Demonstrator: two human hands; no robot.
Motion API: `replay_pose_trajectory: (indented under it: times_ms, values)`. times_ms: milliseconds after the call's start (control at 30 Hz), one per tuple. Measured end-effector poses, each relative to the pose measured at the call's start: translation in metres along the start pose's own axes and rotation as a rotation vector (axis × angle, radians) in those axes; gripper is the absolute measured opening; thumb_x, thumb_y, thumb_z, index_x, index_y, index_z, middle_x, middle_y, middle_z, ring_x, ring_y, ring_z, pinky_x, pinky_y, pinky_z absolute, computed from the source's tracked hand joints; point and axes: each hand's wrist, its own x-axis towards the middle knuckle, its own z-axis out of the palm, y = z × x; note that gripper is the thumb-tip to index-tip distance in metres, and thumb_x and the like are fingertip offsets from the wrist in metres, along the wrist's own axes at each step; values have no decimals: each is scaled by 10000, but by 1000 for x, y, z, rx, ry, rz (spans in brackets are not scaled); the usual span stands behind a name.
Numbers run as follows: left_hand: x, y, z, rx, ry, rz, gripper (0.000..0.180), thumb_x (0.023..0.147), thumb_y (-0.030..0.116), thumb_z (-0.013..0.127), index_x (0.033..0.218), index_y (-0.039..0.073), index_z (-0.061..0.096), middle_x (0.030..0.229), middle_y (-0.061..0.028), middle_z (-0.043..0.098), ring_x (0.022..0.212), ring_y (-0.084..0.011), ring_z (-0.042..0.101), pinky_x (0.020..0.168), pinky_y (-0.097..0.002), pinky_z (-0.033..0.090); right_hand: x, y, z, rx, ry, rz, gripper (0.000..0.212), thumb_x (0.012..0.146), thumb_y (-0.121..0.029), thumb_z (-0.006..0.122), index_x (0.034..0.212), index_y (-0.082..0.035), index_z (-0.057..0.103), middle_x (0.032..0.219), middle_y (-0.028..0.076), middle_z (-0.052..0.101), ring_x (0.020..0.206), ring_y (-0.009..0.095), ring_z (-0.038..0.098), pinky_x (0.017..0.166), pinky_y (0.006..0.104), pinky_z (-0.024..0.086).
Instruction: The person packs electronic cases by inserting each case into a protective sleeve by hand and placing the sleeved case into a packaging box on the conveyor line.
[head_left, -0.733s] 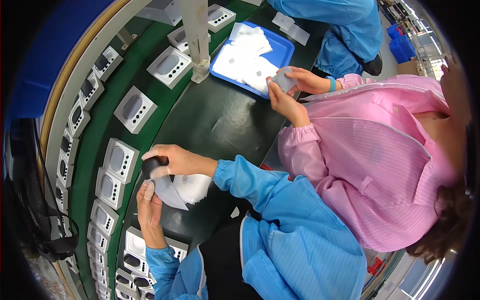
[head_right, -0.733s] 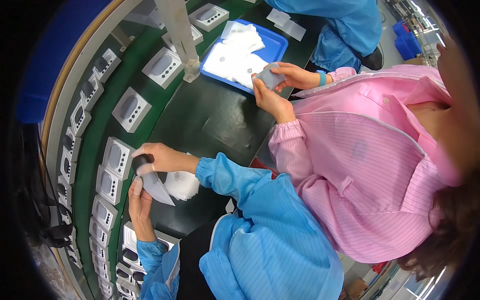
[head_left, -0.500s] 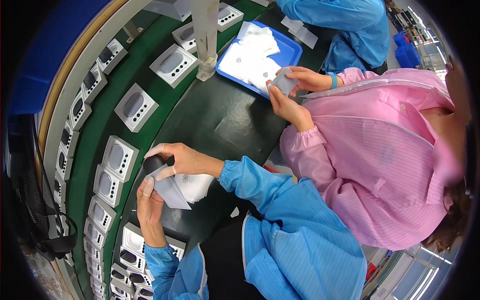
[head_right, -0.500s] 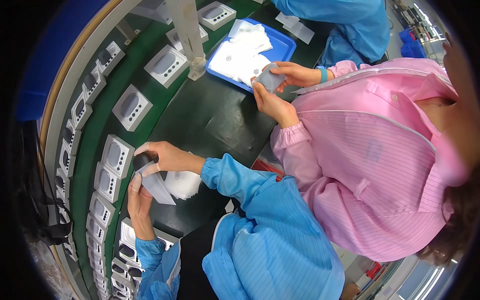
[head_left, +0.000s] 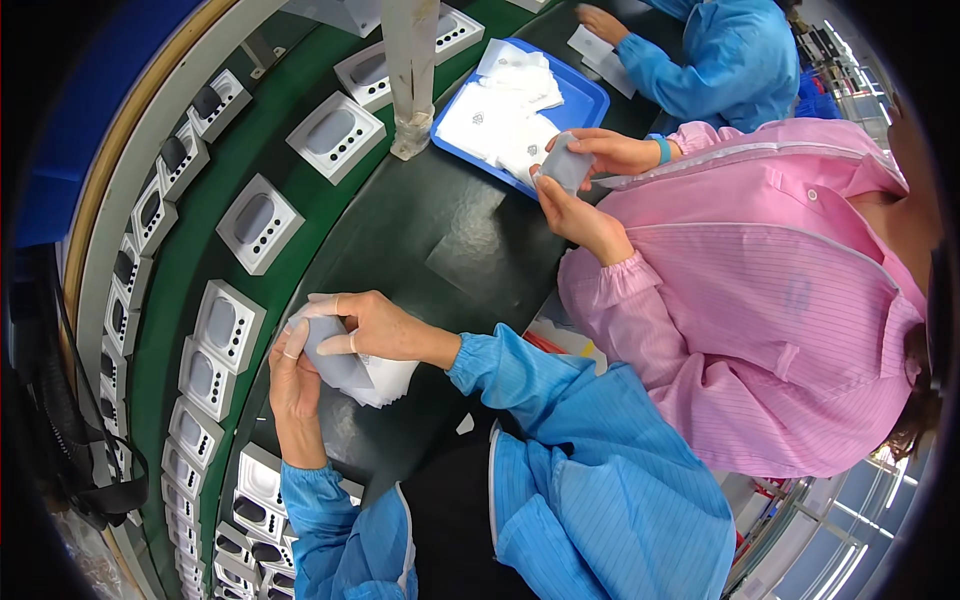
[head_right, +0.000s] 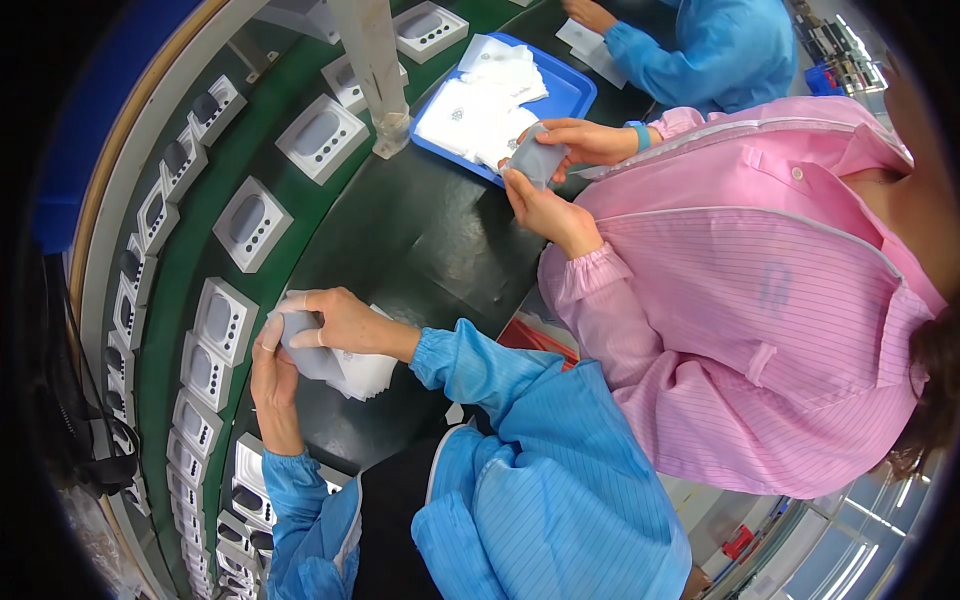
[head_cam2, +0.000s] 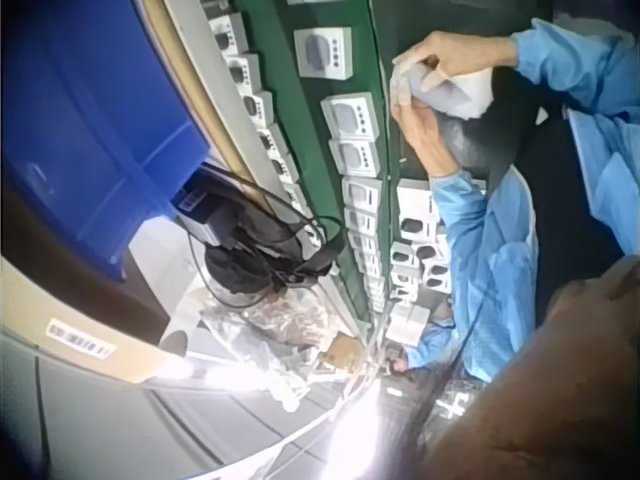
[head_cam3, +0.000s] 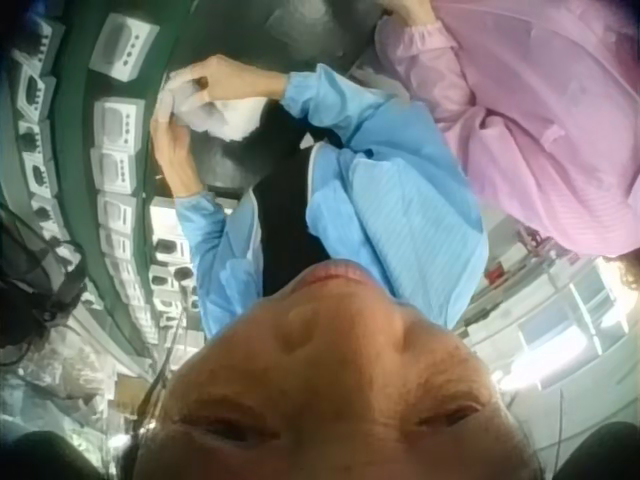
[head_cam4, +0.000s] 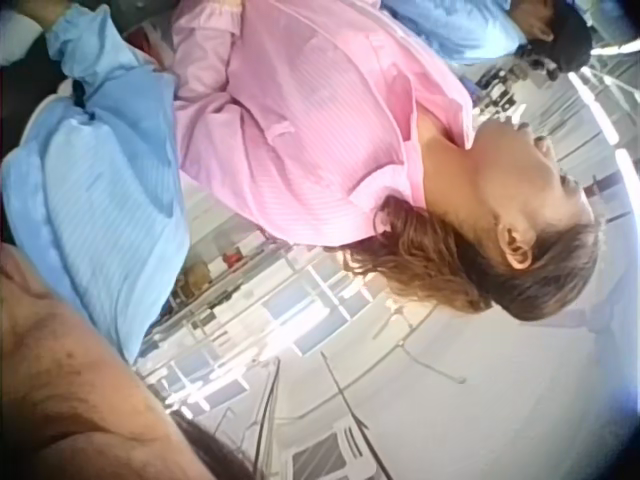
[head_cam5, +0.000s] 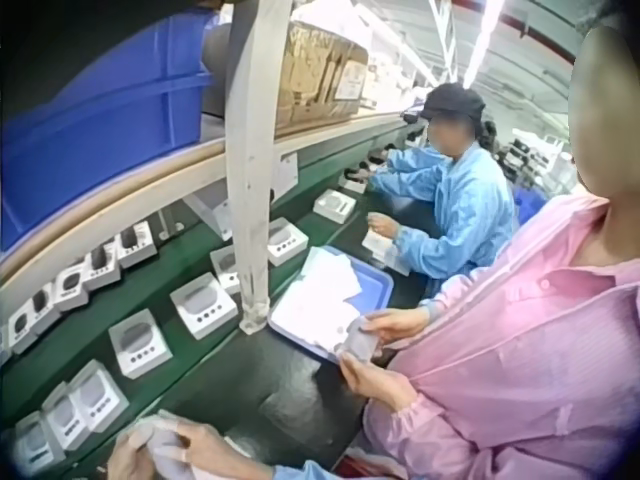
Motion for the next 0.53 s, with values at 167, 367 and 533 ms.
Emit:
replay_pose_trajectory:
  times_ms: [167, 367, 533]
  values:
    - [12, 4, -18, 107, 35, 53, 347, 845, 12, 655, 1185, -19, 591, 1097, -134, 649, 988, -193, 635, 883, -301, 511, 5, 8, 22, 220, 35, 280, 350, 758, -142, 747, 1081, -18, 694, 874, 94, 699, 740, 149, 635, 676, 287, 514]
    - [3, -6, -12, 683, 494, 612, 415, 803, 143, 758, 1191, 69, 631, 1149, -136, 608, 983, -195, 601, 809, -320, 476, 4, 26, 36, 655, 306, 415, 286, 763, -34, 754, 1028, 48, 685, 931, 87, 692, 791, 145, 658, 704, 283, 551]
    - [-67, -27, -33, 85, 484, 264, 752, 834, 147, 733, 1454, 91, 312, 1375, -175, 444, 1268, -274, 433, 1033, -379, 395, 15, 23, 59, 905, 175, 396, 297, 841, -29, 681, 1119, 57, 625, 1030, 131, 679, 933, 229, 668, 861, 354, 548]
